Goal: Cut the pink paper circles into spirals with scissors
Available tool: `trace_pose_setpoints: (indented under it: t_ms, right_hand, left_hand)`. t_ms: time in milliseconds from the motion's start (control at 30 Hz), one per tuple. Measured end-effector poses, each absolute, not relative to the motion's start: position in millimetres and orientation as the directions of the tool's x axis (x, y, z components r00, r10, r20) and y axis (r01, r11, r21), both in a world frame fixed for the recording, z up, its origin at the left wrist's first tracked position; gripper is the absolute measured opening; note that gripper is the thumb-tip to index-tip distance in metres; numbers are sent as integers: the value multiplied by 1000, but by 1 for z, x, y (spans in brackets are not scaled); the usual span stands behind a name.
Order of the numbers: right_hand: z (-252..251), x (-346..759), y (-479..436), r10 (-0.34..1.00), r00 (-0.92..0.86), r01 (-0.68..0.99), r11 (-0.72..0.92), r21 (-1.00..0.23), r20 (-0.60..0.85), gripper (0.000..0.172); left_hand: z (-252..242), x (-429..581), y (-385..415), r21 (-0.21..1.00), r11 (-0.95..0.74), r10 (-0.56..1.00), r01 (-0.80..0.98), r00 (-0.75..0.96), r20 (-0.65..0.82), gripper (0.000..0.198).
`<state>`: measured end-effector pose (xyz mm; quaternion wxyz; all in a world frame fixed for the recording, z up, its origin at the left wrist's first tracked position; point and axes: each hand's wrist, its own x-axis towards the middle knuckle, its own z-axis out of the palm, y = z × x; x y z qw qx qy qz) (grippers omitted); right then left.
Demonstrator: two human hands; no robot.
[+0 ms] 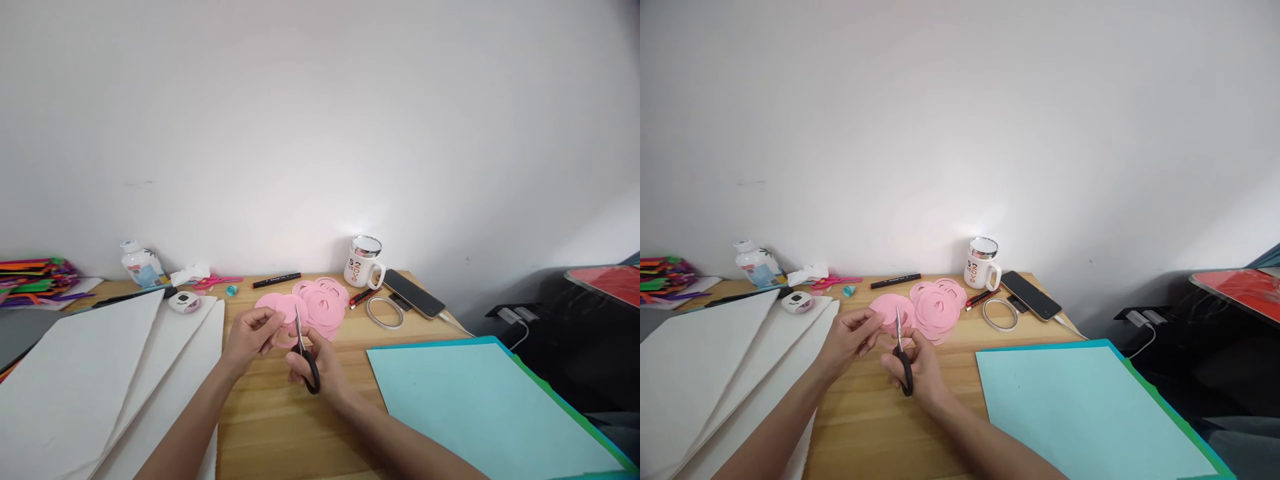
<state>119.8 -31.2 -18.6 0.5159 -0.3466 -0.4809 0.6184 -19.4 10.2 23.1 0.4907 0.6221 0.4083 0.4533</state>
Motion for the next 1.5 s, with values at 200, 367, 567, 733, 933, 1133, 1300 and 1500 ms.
trace_pose_setpoints:
  t_ms: [200, 367, 567, 733, 933, 1133, 1300, 1500]
  right_hand:
    - [-20, 118, -31, 977, -202, -293, 6, -956, 68, 48]
    - [-18, 116, -32, 972, -224, -273, 2, -962, 65, 48]
    - [-16, 118, -31, 970, -228, -279, 19, -960, 85, 43]
    - [-18, 120, -29, 967, -228, -347, 32, -937, 118, 43]
    - [-17, 119, -30, 976, -203, -273, 26, -962, 84, 42]
    - [-15, 117, -31, 973, -216, -308, 15, -951, 85, 44]
    - [-14, 118, -32, 972, -222, -293, 13, -956, 81, 45]
    - [-18, 119, -33, 968, -241, -284, -1, -959, 70, 46]
  left_hand:
    - [24, -15, 7, 977, -190, 943, 102, 295, 152, 33]
    - [24, -10, 2, 979, -157, 946, 130, 305, 111, 35]
    - [26, -11, 2, 985, -116, 938, 124, 340, 68, 36]
    - [26, -11, 2, 984, -116, 929, 135, 366, 59, 37]
    - [27, -13, 2, 983, -116, 938, 142, 342, 61, 36]
    - [27, -16, 4, 988, -102, 925, 116, 376, 52, 36]
    - [25, -17, 5, 988, -122, 932, 91, 352, 83, 34]
    - [28, -17, 6, 986, -147, 945, 75, 304, 118, 38]
